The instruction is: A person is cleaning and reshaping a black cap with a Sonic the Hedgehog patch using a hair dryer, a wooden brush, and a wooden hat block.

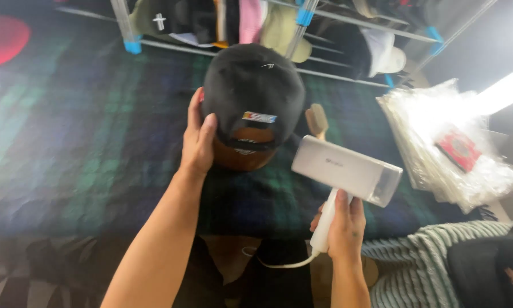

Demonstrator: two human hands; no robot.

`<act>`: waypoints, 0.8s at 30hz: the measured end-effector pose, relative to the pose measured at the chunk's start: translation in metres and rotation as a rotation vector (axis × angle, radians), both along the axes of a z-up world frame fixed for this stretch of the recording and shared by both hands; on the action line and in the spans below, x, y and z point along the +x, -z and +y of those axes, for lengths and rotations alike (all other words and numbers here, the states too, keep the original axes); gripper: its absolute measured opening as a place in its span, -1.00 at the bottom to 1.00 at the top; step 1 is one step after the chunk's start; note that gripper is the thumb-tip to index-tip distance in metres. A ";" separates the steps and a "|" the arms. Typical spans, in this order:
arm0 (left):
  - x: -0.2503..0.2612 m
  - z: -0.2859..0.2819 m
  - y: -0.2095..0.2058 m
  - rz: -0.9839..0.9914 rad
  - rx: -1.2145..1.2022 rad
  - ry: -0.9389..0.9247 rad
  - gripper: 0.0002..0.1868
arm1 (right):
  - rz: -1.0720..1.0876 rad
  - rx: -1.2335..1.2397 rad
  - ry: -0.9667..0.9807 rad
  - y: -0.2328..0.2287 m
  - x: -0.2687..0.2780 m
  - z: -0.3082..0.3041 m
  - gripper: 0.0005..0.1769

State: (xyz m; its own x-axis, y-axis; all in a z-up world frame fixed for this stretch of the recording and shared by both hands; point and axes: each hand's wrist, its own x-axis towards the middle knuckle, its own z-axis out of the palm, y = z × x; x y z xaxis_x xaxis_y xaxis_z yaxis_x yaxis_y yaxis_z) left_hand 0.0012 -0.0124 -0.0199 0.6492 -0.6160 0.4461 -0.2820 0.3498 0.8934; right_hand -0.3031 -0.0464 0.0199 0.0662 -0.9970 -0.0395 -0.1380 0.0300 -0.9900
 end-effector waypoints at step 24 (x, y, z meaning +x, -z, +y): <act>0.000 0.004 -0.010 0.087 0.130 -0.018 -0.21 | 0.804 -0.072 0.060 0.048 -0.053 -0.301 -0.25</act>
